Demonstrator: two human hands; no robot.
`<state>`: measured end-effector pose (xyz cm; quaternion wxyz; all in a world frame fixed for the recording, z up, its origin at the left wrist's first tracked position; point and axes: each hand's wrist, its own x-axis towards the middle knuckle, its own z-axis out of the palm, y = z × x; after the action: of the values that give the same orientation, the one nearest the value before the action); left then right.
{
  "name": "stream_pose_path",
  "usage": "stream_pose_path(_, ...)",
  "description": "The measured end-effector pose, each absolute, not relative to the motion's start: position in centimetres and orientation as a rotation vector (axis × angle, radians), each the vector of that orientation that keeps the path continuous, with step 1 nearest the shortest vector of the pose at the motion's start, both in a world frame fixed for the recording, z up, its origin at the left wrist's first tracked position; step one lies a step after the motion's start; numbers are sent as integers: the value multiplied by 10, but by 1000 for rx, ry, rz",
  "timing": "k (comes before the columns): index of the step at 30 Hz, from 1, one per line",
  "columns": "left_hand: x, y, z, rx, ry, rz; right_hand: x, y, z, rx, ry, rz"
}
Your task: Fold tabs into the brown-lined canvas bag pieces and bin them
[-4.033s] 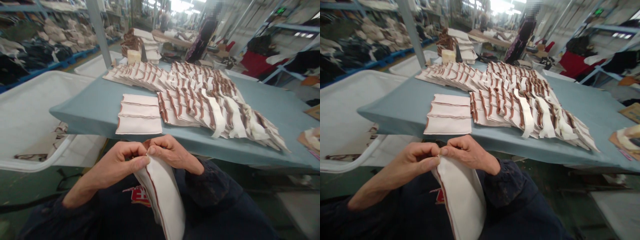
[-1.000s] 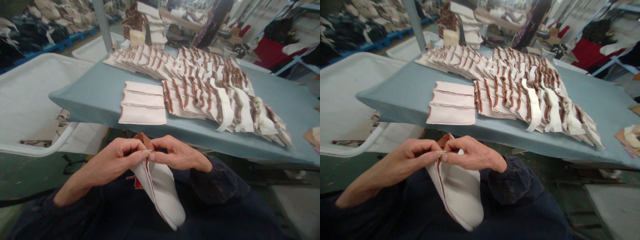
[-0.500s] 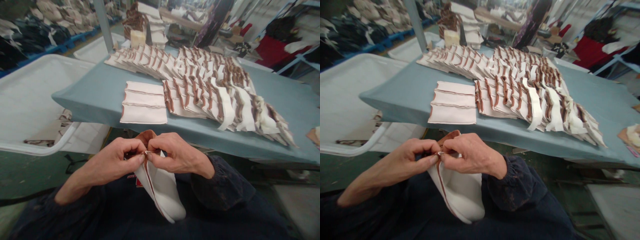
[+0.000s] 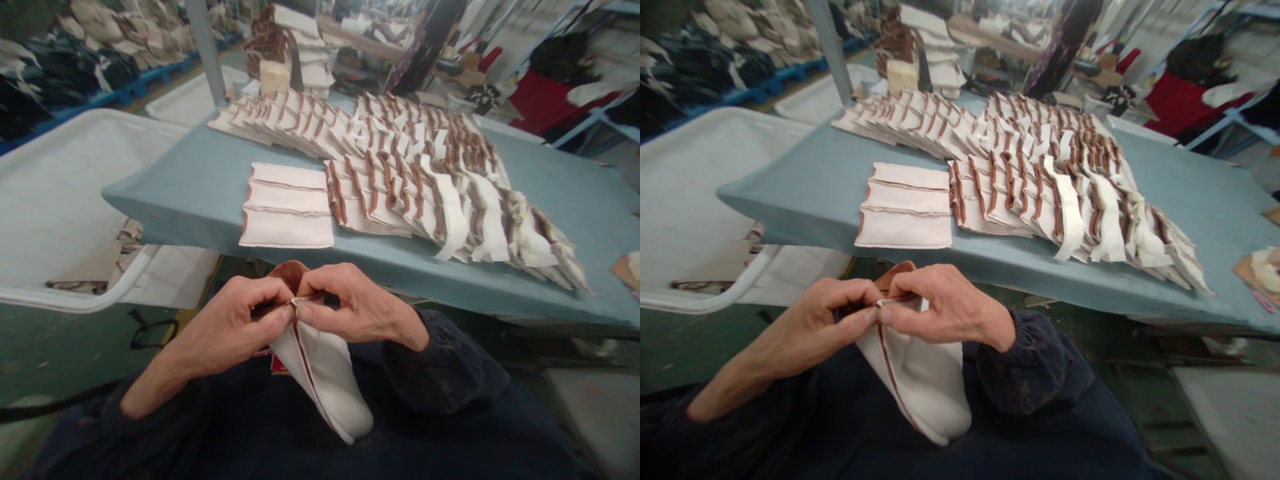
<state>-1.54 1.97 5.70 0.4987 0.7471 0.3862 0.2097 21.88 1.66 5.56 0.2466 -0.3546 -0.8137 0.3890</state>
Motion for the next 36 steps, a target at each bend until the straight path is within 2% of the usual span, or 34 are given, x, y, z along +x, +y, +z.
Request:
stream_pose_path(7,-12,17,62,1788,877,567,213,17,50,-945,-2196,1237)
stream_pose_path(15,-13,13,48,1659,808,700,204,9,54,-885,-2180,1078)
stream_pose_path(24,-25,18,52,1530,749,528,205,12,49,-908,-1820,1423)
stream_pose_path(31,-27,28,54,1554,783,328,205,22,47,-932,-1961,1278)
stream_pose_path(36,-31,33,52,1567,846,335,199,35,41,-861,-2029,1158)
